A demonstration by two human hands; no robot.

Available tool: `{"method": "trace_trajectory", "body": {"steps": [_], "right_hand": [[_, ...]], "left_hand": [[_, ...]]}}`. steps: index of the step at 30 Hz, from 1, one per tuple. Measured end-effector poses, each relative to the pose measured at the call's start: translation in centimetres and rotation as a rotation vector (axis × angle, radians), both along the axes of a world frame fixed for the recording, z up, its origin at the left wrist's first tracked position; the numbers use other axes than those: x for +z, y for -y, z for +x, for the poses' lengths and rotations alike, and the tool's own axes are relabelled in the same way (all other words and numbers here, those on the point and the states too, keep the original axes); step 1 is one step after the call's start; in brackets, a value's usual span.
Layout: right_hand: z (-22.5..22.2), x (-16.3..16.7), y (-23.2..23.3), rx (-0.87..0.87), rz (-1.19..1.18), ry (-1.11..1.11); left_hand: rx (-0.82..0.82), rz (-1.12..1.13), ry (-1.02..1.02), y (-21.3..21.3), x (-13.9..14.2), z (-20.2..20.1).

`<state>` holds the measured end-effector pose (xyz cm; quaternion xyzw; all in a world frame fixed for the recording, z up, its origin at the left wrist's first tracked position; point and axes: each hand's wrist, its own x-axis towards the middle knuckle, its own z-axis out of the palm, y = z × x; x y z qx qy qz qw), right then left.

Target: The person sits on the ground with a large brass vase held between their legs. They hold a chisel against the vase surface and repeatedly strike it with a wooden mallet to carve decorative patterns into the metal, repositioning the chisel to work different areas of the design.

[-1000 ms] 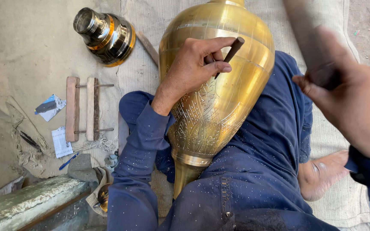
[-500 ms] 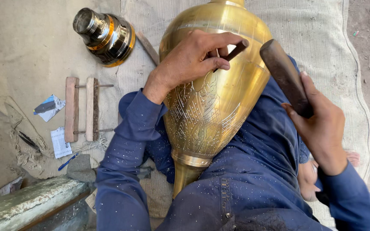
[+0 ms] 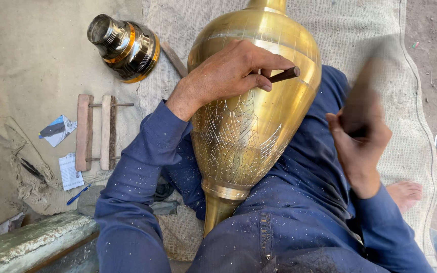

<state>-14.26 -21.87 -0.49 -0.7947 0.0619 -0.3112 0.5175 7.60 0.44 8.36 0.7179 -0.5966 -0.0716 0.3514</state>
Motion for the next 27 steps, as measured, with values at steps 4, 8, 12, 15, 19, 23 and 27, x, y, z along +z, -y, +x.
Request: {"method": "trace_trajectory", "body": {"steps": [4, 8, 12, 15, 19, 23, 27], "right_hand": [[0.7, 1.9, -0.2, 0.007, 0.128, -0.037], [1.2, 4.2, 0.9, 0.048, -0.443, -0.106], [1.7, 5.8, 1.3, 0.092, -0.03, -0.131], [2.2, 7.4, 2.0, 0.139, -0.375, -0.172], [2.5, 8.1, 2.9, 0.12, -0.552, -0.223], [2.0, 6.6, 3.4, 0.121, -0.214, -0.122], [1.6, 4.2, 2.5, 0.065, -0.156, -0.133]], "left_hand": [[0.03, -0.054, -0.01, -0.2, -0.7, 0.1], [0.096, -0.07, 0.014, -0.6, -1.6, -0.1], [0.162, -0.082, -0.09, -1.0, -2.3, -0.2], [0.222, -0.078, -0.161, -1.3, -2.7, -0.6], [0.273, -0.127, -0.188, -1.9, -2.8, -0.9], [0.195, -0.137, -0.171, -1.8, -2.8, -0.6], [0.094, -0.143, -0.013, -1.2, -2.7, -0.2]]}}
